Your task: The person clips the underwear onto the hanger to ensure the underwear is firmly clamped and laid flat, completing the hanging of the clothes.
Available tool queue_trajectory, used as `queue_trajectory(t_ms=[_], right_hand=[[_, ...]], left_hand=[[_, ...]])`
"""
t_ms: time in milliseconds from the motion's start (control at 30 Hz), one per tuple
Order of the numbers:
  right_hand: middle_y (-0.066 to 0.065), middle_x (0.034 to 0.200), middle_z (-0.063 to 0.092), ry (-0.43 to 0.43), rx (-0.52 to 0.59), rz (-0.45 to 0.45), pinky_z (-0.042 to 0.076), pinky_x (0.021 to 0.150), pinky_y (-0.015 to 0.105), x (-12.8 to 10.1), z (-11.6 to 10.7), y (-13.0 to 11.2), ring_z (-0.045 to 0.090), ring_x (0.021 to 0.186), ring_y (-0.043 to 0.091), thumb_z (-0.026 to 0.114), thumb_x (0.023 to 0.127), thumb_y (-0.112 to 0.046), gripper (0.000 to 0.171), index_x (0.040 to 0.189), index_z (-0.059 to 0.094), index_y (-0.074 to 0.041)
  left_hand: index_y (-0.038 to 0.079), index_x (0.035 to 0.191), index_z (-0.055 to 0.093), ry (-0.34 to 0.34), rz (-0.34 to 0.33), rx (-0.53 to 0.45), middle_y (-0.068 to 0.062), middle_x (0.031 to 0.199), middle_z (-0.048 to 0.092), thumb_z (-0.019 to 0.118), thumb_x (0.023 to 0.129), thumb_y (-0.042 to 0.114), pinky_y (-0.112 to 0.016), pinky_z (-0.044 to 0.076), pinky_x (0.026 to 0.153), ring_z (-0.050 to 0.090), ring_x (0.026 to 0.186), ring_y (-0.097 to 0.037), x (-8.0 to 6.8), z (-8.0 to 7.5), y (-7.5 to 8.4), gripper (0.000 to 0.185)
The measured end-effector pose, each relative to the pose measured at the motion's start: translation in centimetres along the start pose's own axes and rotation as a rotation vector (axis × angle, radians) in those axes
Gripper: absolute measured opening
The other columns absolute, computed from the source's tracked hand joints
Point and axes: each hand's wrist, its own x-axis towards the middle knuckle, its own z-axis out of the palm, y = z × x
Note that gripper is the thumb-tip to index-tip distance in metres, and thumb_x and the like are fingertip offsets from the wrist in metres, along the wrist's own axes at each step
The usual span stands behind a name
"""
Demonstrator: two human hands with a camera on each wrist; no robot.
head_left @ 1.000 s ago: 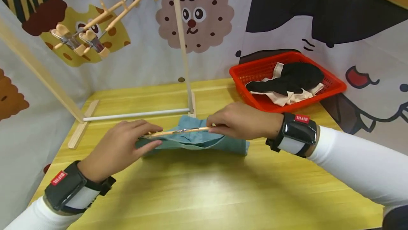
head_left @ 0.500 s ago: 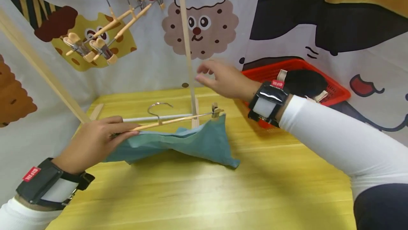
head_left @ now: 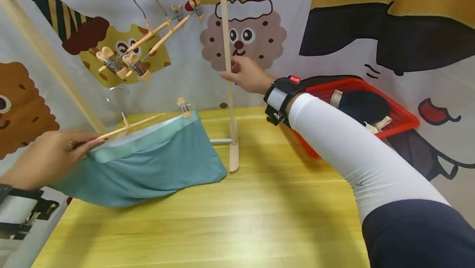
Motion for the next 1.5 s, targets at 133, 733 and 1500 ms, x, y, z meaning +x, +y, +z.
queue_trajectory(t_ms=[133,733,1500], right_hand=[[0.007,0.106,0.067,0.021,0.003,-0.015,0.056,0.081,0.033,0.1,-0.3,1.2,0.064,0.100,0.022,0.065,0.098,-0.033,0.027,0.113,0.062,-0.010],[0.005,0.103,0.065,0.019,0.003,-0.031,0.047,0.075,0.031,-0.7,-0.4,2.4,0.059,0.094,0.019,0.068,0.096,-0.033,0.027,0.111,0.065,-0.012],[0.008,0.101,0.065,0.032,0.034,-0.101,0.047,0.085,0.031,-0.6,-0.9,2.0,0.060,0.096,0.018,0.068,0.097,-0.027,0.024,0.111,0.064,-0.007]], left_hand=[[-0.012,0.103,0.072,0.035,-0.148,-0.009,-0.017,0.069,0.065,0.066,0.097,0.015,-0.024,0.032,0.044,0.046,0.053,-0.011,1.1,-0.9,-2.9,0.028],[0.023,0.109,0.074,0.571,-0.362,-0.208,0.045,0.070,0.028,0.058,0.102,0.024,-0.007,0.017,0.057,0.024,0.061,0.016,12.2,-3.6,-12.8,0.017],[-0.005,0.136,0.055,0.355,-0.526,-0.012,-0.035,0.107,0.057,0.049,0.103,0.020,-0.015,0.028,0.050,0.042,0.061,-0.004,13.8,-4.5,-7.1,0.042]])
